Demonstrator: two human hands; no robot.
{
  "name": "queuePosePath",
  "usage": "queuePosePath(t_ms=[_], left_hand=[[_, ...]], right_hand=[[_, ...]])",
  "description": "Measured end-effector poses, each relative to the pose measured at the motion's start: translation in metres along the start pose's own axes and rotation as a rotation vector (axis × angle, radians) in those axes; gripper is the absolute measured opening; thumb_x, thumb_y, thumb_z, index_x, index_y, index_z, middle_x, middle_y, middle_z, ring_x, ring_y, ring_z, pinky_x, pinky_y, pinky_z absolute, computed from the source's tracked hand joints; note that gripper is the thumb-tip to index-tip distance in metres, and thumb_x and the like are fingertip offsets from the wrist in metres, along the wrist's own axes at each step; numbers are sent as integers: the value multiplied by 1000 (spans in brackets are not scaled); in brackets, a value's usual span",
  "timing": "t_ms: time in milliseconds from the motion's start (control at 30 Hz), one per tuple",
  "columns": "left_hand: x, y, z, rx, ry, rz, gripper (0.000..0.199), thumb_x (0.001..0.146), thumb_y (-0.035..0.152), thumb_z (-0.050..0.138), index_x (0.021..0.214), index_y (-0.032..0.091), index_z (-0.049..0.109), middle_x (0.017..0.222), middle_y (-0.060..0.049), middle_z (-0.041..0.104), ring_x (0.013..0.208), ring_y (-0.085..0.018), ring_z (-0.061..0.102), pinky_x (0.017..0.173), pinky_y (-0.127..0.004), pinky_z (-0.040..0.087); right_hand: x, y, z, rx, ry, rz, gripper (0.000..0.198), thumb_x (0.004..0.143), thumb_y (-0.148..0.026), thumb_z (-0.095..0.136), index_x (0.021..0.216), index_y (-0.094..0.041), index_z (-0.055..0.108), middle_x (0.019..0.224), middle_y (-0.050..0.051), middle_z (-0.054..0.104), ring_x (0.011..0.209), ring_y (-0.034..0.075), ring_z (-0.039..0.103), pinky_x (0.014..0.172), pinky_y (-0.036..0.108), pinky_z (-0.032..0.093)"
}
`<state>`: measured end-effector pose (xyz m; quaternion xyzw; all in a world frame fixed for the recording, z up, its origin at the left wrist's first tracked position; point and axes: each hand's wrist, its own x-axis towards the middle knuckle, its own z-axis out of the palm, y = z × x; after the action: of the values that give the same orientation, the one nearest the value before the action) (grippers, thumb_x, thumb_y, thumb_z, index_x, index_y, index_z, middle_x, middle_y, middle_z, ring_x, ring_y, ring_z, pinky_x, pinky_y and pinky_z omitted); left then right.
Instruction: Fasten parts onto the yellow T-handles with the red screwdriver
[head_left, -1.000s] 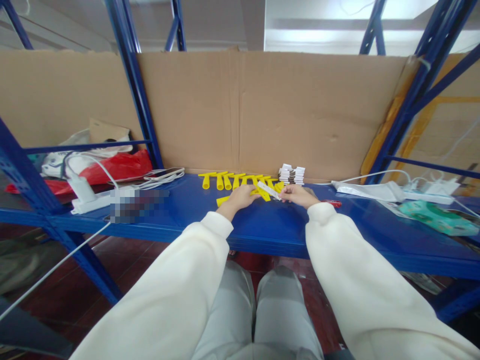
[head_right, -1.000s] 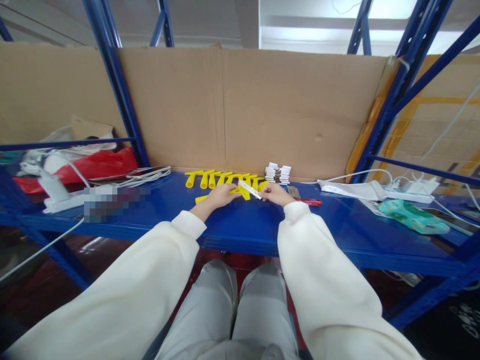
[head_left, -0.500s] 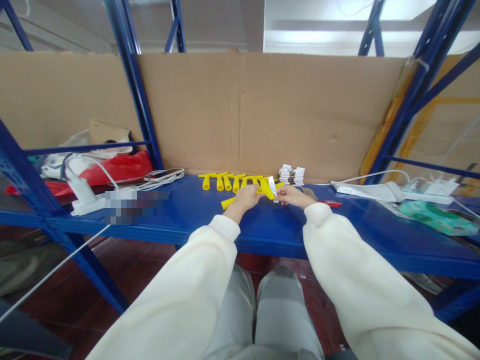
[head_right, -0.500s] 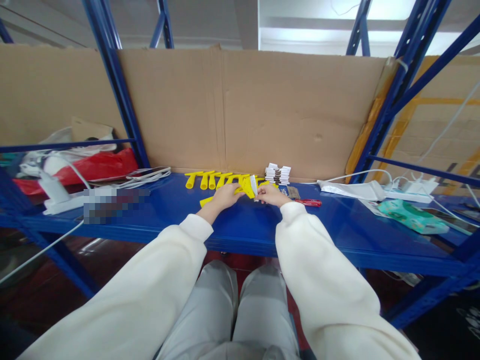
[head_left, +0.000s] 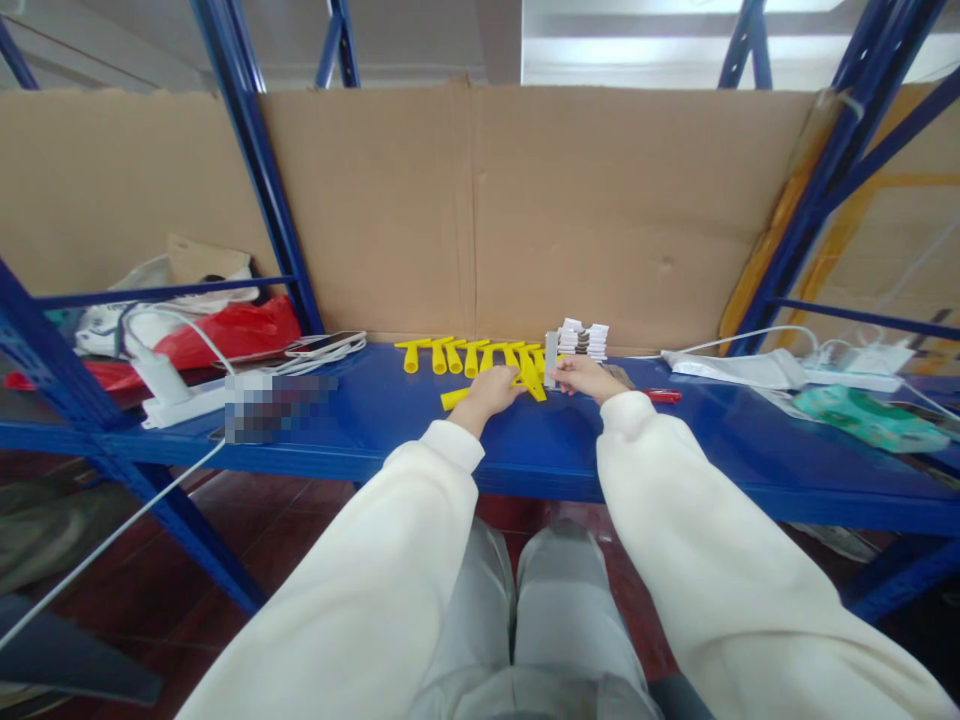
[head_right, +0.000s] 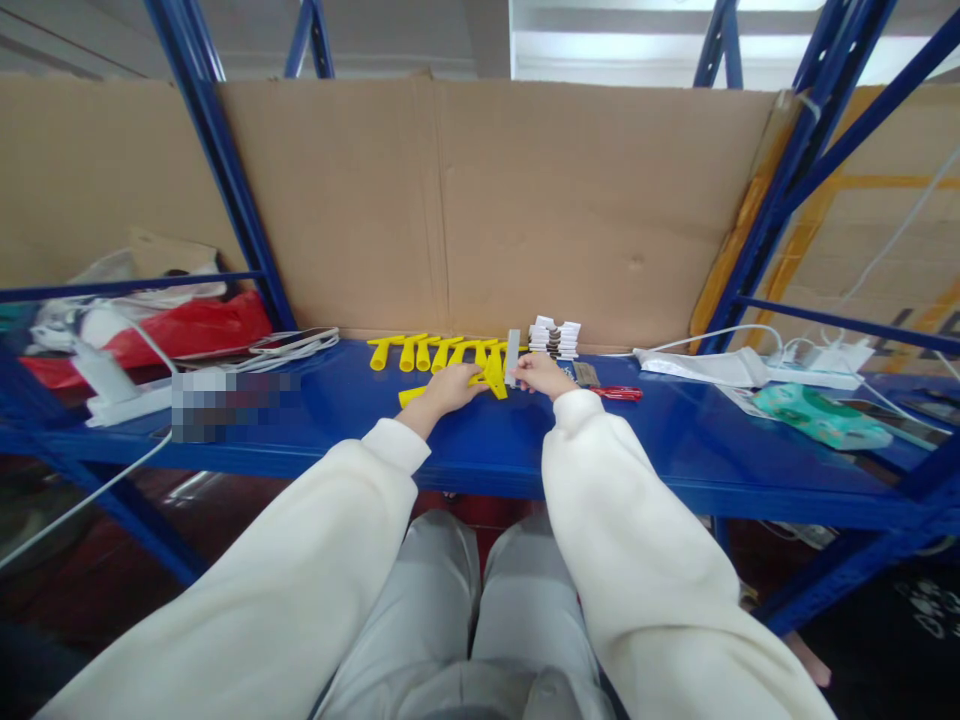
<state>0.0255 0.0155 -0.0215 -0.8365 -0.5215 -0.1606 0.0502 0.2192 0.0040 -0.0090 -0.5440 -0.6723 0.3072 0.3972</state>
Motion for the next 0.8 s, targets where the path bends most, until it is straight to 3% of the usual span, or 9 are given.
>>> queuePosePath(t_ms=[367,533,800], left_hand=[[1,0,3,-49,51,53,30,98,38,62,120,19,72,126,-12,73,118,-25,67,98,-33,51],[2,-1,3,-58,62,72,33,98,37,62,124,19,71,129,-12,72,121,-25,66,99,-33,51],[0,2,2,-59,58,53,32,99,35,61,125,20,71,130,-10,72,122,-24,66,101,-33,51]], right_hand=[[-1,4,7,65,-50,78,24,80,-8,75,78,-20,54,51,-9,56,41,6,47,43,16,37],[-1,-1,9,-19,-25,117,24,84,-4,70,71,-19,55,47,-7,54,41,6,49,42,15,38],[-1,3,6,-109,-39,117,36,86,-17,73,55,-18,54,40,-5,47,37,5,40,39,17,32]])
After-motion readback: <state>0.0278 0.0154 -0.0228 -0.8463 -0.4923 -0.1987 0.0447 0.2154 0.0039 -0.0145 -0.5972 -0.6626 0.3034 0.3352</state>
